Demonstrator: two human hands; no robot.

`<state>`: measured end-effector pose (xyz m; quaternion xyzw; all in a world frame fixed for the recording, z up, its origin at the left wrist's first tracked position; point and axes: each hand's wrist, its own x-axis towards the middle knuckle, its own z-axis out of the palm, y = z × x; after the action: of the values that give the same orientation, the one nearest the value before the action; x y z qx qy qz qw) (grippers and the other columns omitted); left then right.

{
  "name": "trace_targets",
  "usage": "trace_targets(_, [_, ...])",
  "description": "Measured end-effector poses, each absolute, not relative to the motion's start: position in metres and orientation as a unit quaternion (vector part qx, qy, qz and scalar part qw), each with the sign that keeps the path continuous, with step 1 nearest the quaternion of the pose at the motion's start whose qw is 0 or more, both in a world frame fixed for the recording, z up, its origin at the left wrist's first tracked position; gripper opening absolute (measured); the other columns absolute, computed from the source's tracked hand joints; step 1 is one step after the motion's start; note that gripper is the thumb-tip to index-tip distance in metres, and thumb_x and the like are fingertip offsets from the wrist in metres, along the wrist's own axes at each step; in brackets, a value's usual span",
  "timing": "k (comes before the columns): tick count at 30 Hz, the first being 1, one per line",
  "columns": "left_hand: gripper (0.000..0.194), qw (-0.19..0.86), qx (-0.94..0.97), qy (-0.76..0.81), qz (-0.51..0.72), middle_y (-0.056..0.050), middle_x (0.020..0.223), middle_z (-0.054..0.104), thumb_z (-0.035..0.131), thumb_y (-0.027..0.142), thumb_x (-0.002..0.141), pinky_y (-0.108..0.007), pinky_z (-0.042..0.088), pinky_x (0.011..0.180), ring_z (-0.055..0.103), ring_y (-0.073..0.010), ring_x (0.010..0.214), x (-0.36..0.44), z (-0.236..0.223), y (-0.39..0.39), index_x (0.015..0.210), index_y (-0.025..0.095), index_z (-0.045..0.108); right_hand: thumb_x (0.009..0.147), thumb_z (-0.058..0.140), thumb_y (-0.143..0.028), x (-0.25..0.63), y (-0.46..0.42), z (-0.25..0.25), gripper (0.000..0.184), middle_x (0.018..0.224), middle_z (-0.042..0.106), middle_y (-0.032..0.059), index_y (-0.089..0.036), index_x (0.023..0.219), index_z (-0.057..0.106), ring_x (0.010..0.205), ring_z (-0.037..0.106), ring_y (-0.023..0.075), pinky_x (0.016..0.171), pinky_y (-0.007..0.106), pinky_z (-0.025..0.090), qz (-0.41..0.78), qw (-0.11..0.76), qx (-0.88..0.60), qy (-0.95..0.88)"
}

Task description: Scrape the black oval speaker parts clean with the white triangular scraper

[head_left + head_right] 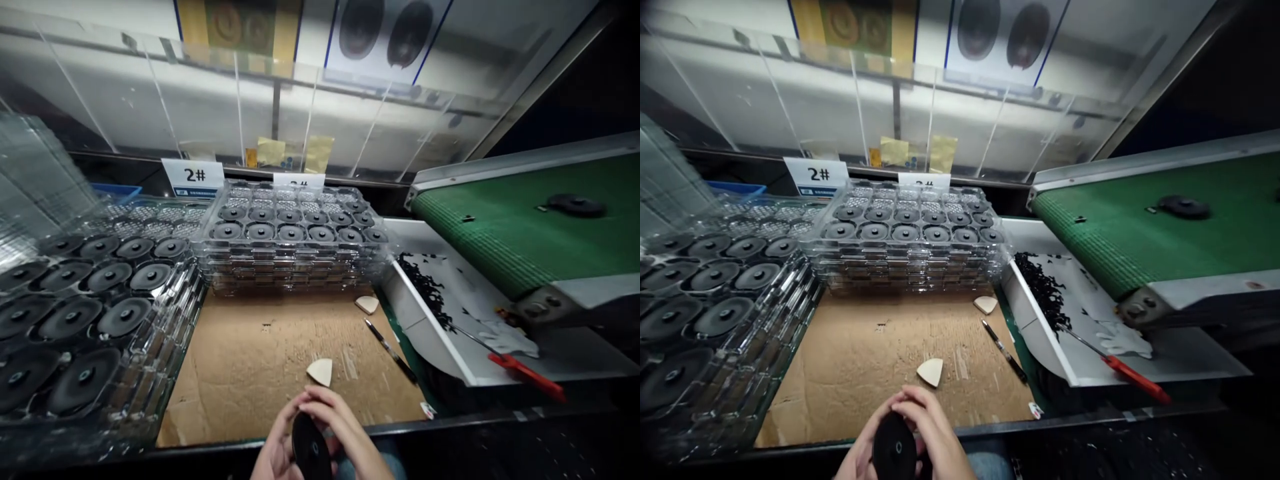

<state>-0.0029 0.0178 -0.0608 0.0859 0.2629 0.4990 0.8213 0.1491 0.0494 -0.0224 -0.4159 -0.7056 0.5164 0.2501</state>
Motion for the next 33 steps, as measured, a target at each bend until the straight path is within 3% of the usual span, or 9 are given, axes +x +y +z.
trace_targets(2, [0.050,0.818,0.043,0.246,0.518,-0.007,0.117,0.067,0.080,0.037,0.055,-0.041,0.047,0.089,0.061,-0.0320,0.106,-0.009,-0.055,0.020,0.103,0.033,0.067,0.073,0.063,-0.057,0.153,0.054,-0.038,0.070,0.133,0.045,0.0129,-0.023,0.132,0.045,0.116,0.050,0.0287,0.096,0.037,0.043,0.435,0.271,-0.451,-0.730])
trace_targets(4, [0.044,0.800,0.019,0.249,0.546,-0.006,0.118,0.066,0.077,0.037,0.061,-0.035,0.047,0.089,0.060,-0.0294,0.108,-0.017,-0.045,0.024,0.104,0.030,0.067,0.085,0.052,-0.050,0.158,0.066,-0.053,0.060,0.119,0.051,0.0126,-0.023,0.136,0.039,0.090,0.062,0.0216,0.081,0.033,0.052,0.352,0.269,-0.526,-0.726])
trace_targets(6, [0.041,0.782,0.001,0.264,0.564,-0.005,0.117,0.067,0.074,0.034,0.066,-0.034,0.045,0.093,0.058,-0.0292,0.112,-0.024,-0.035,0.031,0.106,0.027,0.067,0.090,0.043,-0.040,0.163,0.080,-0.071,0.043,0.104,0.053,0.0101,-0.023,0.130,0.047,0.070,0.061,0.0172,0.067,0.033,0.054,0.305,0.255,-0.582,-0.709])
trace_targets(12, [0.043,0.767,-0.025,0.294,0.570,-0.009,0.120,0.064,0.072,0.028,0.069,-0.040,0.039,0.100,0.056,-0.0298,0.114,-0.030,-0.030,0.046,0.111,0.024,0.063,0.083,0.047,-0.028,0.164,0.097,-0.106,0.027,0.110,0.050,0.0112,-0.021,0.105,0.061,0.097,0.057,0.0258,0.080,0.040,0.050,0.299,0.245,-0.573,-0.723])
trace_targets(17, [0.050,0.757,-0.009,0.338,0.559,-0.011,0.123,0.062,0.075,0.026,0.065,-0.037,0.043,0.095,0.058,-0.0282,0.111,-0.024,-0.033,0.055,0.114,0.025,0.061,0.077,0.058,-0.026,0.165,0.105,-0.100,0.020,0.090,0.052,0.0059,-0.023,0.096,0.064,0.081,0.058,0.0217,0.073,0.036,0.052,0.313,0.233,-0.547,-0.741])
trace_targets(22, [0.053,0.741,0.001,0.365,0.563,-0.009,0.119,0.064,0.078,0.026,0.062,-0.033,0.047,0.088,0.058,-0.0266,0.110,-0.022,-0.034,0.062,0.113,0.025,0.062,0.082,0.053,-0.021,0.166,0.105,-0.092,0.019,0.085,0.060,0.0055,-0.024,0.096,0.065,0.077,0.058,0.0205,0.070,0.034,0.049,0.332,0.232,-0.494,-0.770])
trace_targets(27, [0.053,0.738,0.008,0.376,0.560,-0.009,0.118,0.064,0.077,0.026,0.064,-0.030,0.049,0.085,0.060,-0.0242,0.106,-0.017,-0.030,0.065,0.114,0.025,0.061,0.089,0.048,-0.023,0.155,0.111,-0.037,0.021,0.086,0.063,0.0040,-0.023,0.107,0.059,0.074,0.058,0.0175,0.065,0.029,0.047,0.341,0.273,-0.499,-0.748])
trace_targets(31, [0.051,0.753,0.033,0.377,0.538,-0.009,0.115,0.066,0.077,0.027,0.063,-0.028,0.047,0.089,0.060,-0.0222,0.105,-0.010,-0.024,0.064,0.112,0.023,0.063,0.089,0.044,-0.015,0.134,0.106,0.017,0.028,0.098,0.063,0.0060,-0.018,0.116,0.051,0.087,0.057,0.0182,0.077,0.031,0.045,0.307,0.375,-0.409,-0.773])
trace_targets(33, [0.050,0.757,0.046,0.387,0.525,-0.009,0.114,0.066,0.076,0.027,0.064,-0.028,0.047,0.089,0.061,-0.0225,0.104,-0.010,-0.022,0.061,0.112,0.023,0.063,0.087,0.043,-0.010,0.126,0.101,0.031,0.028,0.094,0.065,0.0052,-0.016,0.112,0.053,0.082,0.057,0.0168,0.074,0.030,0.044,0.331,0.342,-0.354,-0.805])
